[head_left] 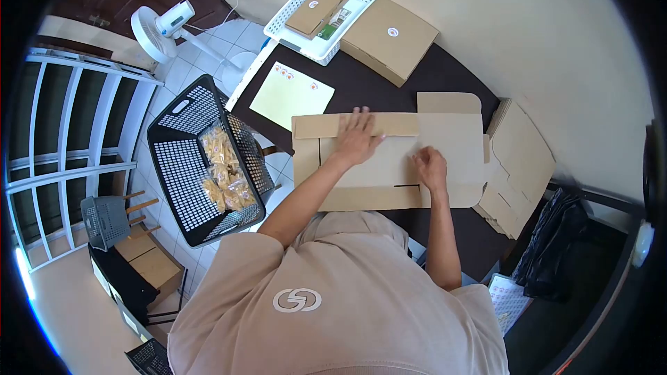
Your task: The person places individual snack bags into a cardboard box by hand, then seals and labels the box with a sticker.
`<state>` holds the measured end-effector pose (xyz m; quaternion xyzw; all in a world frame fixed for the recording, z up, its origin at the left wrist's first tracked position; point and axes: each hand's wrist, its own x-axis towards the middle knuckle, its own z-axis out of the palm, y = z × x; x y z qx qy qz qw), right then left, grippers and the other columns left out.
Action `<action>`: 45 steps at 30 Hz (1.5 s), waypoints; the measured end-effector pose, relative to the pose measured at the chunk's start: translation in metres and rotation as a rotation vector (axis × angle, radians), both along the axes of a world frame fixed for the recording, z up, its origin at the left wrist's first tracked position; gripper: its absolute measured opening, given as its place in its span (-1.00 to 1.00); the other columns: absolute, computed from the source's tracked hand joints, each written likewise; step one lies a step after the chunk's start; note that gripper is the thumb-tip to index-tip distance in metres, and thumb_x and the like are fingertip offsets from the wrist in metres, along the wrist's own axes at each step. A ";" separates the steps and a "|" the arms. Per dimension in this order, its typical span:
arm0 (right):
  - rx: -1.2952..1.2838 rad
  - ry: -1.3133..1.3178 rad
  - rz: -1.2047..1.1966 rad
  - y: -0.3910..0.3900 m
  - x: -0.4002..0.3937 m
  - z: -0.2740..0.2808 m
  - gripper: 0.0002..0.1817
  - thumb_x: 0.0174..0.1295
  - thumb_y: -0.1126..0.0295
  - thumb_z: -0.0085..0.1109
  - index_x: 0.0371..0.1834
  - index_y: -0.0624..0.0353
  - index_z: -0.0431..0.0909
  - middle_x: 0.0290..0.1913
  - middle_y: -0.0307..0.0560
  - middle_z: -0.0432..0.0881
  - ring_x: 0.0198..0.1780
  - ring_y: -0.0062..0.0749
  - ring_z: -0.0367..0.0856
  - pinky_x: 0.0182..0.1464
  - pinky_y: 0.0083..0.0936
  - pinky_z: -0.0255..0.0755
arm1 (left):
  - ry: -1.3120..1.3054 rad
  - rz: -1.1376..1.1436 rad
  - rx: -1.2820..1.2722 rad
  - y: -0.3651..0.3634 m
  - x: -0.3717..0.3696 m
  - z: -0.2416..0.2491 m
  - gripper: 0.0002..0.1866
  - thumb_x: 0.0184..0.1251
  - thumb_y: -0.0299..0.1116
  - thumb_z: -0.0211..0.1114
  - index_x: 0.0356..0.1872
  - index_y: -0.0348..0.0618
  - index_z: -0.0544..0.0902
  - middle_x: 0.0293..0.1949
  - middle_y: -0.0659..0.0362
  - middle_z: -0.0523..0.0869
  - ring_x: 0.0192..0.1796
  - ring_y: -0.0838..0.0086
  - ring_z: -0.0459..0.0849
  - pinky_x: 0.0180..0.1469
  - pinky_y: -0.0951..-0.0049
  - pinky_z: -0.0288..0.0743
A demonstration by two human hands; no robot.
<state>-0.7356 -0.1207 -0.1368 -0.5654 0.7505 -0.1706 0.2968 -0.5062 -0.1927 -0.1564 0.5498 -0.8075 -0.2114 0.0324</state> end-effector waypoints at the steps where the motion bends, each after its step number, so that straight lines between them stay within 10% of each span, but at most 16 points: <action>1: -0.096 0.023 -0.053 -0.008 0.003 0.003 -0.70 0.11 0.37 0.27 -0.10 0.22 0.57 -0.20 0.12 0.58 -0.05 0.04 0.58 -0.01 -0.12 0.43 | 0.004 0.003 -0.003 0.000 -0.003 0.004 -0.25 0.47 0.20 -0.21 0.44 -0.19 0.22 0.52 -0.05 0.04 0.57 0.09 -0.09 0.51 -0.09 -0.31; 6: -0.273 0.062 -0.073 -0.051 0.012 0.000 -0.61 0.07 0.44 0.28 0.02 0.16 0.54 -0.01 0.11 0.52 -0.05 -0.03 0.59 -0.02 -0.24 0.50 | 0.686 -0.172 0.172 -0.001 0.000 0.026 -0.48 0.29 -0.14 0.30 0.25 -0.04 0.49 0.32 -0.05 0.41 0.43 0.04 0.26 0.46 0.03 0.06; 9: -0.344 -0.011 0.036 -0.070 0.010 -0.023 -0.63 0.07 0.46 0.27 -0.01 0.18 0.56 -0.07 0.09 0.54 -0.10 -0.06 0.60 -0.05 -0.27 0.50 | 0.520 -0.022 -0.314 -0.014 0.028 0.036 -0.48 0.14 -0.27 0.42 0.17 -0.05 0.53 0.16 -0.03 0.55 0.29 0.02 0.43 0.39 0.04 0.20; 16: -0.343 -0.094 -0.263 -0.114 0.037 -0.022 -0.78 0.12 0.36 0.30 -0.30 0.29 0.56 -0.54 0.03 0.56 -0.44 -0.06 0.56 -0.26 -0.27 0.44 | 0.122 0.531 -0.262 -0.051 0.124 0.027 -0.48 0.14 -0.32 0.40 0.14 -0.21 0.51 0.06 -0.16 0.58 0.25 -0.01 0.45 0.29 0.05 0.28; 20: -0.420 -0.050 -0.265 -0.128 0.053 -0.036 -0.76 0.15 0.31 0.28 -0.34 0.29 0.51 -0.47 0.08 0.58 -0.40 -0.03 0.57 -0.26 -0.18 0.41 | 0.376 0.544 -0.097 -0.057 0.133 0.016 -0.50 0.22 -0.38 0.33 0.18 -0.27 0.46 -0.01 -0.23 0.65 0.04 -0.04 0.67 0.10 0.17 0.52; 26: -0.536 -0.095 -0.080 -0.113 0.109 -0.034 -0.52 0.30 0.18 0.12 0.13 0.36 0.48 0.13 0.26 0.55 0.17 0.10 0.49 0.23 -0.14 0.31 | 0.621 0.402 -0.099 -0.043 0.085 0.015 -0.40 0.32 -0.31 0.23 0.32 -0.33 0.30 0.19 -0.23 0.50 0.26 -0.02 0.49 0.30 0.14 0.33; 28: -0.394 0.061 0.107 -0.106 0.120 -0.039 -0.26 0.37 0.02 -0.04 0.36 0.49 0.20 0.41 0.37 0.21 0.44 0.19 0.15 0.45 -0.02 0.01 | 0.508 0.297 -0.132 -0.032 0.077 -0.006 -0.36 0.35 -0.23 0.20 0.36 -0.36 0.26 0.31 -0.24 0.39 0.38 0.00 0.37 0.39 0.12 0.23; 30: -0.349 0.202 0.205 -0.099 0.124 -0.043 -0.19 0.37 -0.04 -0.08 0.39 0.51 0.11 0.45 0.40 0.11 0.48 0.23 0.04 0.46 0.02 -0.07 | -0.019 0.101 -0.163 -0.026 0.070 -0.019 -0.25 0.39 -0.04 0.11 0.41 -0.39 0.17 0.47 -0.21 0.10 0.53 0.04 0.05 0.51 0.12 -0.06; 45: 0.058 0.348 0.390 -0.128 0.124 -0.024 0.09 0.24 -0.36 -0.17 0.49 0.45 -0.12 0.54 0.42 -0.26 0.58 0.17 -0.36 0.53 0.00 -0.36 | -0.095 0.094 -0.028 -0.036 0.064 0.007 -0.28 0.38 0.04 0.10 0.35 -0.36 0.26 0.45 -0.25 0.10 0.53 -0.03 0.00 0.49 0.00 -0.06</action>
